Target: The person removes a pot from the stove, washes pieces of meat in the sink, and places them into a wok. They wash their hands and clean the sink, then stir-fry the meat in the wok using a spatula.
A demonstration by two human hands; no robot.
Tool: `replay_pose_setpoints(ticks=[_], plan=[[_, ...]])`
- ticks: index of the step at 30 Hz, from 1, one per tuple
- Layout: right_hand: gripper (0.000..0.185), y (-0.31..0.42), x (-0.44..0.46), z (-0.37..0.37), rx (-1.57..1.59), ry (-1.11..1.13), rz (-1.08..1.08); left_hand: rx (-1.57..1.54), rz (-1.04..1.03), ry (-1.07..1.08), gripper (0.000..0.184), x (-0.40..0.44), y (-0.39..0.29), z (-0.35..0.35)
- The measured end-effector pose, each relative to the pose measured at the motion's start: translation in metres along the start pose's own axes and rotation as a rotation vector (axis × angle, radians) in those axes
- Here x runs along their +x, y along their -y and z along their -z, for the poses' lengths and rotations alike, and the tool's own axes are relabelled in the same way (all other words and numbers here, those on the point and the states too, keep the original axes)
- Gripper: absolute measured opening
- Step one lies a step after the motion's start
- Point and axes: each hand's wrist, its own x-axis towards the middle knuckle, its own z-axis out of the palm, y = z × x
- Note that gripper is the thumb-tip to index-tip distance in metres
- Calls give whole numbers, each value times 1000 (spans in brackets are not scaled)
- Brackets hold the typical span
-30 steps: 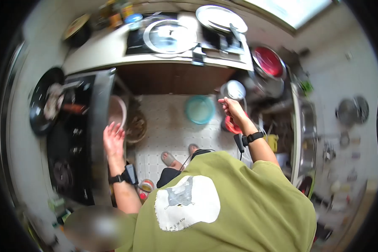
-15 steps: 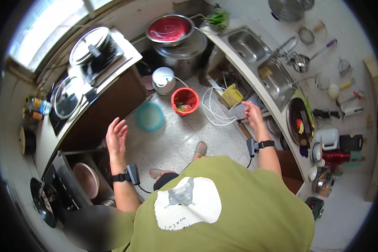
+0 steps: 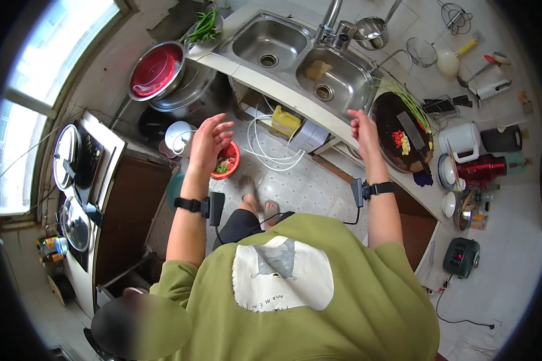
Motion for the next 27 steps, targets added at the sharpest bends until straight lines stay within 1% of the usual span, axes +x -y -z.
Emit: replay_pose_setpoints(ticks=[2,3,4,6,8,10,12,13,15,16,18,19,20,22,24,26,27], plan=[[39,6,9,-12,-7,0,-31,20,16,35,35,30,3,-25],[38,7,17,-17,-13,37,-47,56,36,63,37,44,3,-37],[38,6,25,-23,-23,77,-68,90,59,87,39,58,3,-46],[38,-1,42,-41,-60,85,-93,83,82,94,38,89,3,-55],[38,-20,69,-74,-264,318,-158,54,99,117,35,135,8,-47],[38,-48,81,-107,-291,516,-345,58,120,55,36,159,11,-35],[39,-81,87,-142,-407,651,-462,77,154,-15,36,179,22,-19],[39,-106,97,-157,-414,668,-489,55,181,-54,37,189,32,-7],[40,-166,115,-176,-246,709,-697,27,217,-134,35,199,52,19],[40,-193,127,-182,-257,721,-726,9,232,-193,34,202,65,34],[41,-251,158,-192,-259,516,-723,-60,198,-242,37,202,88,67],[39,-282,179,-195,-188,435,-757,-54,187,-315,38,196,96,77],[39,-319,209,-198,-200,452,-766,-49,162,-390,39,191,101,87],[39,-387,251,-190,-209,220,-682,-86,147,-512,41,176,120,110],[36,-408,278,-203,-118,51,-607,-93,122,-571,39,160,136,123],[35,-433,305,-206,-74,-15,-547,-104,139,-644,40,142,159,142],[35,-452,324,-205,-91,0,-555,-97,155,-663,41,134,170,151]])
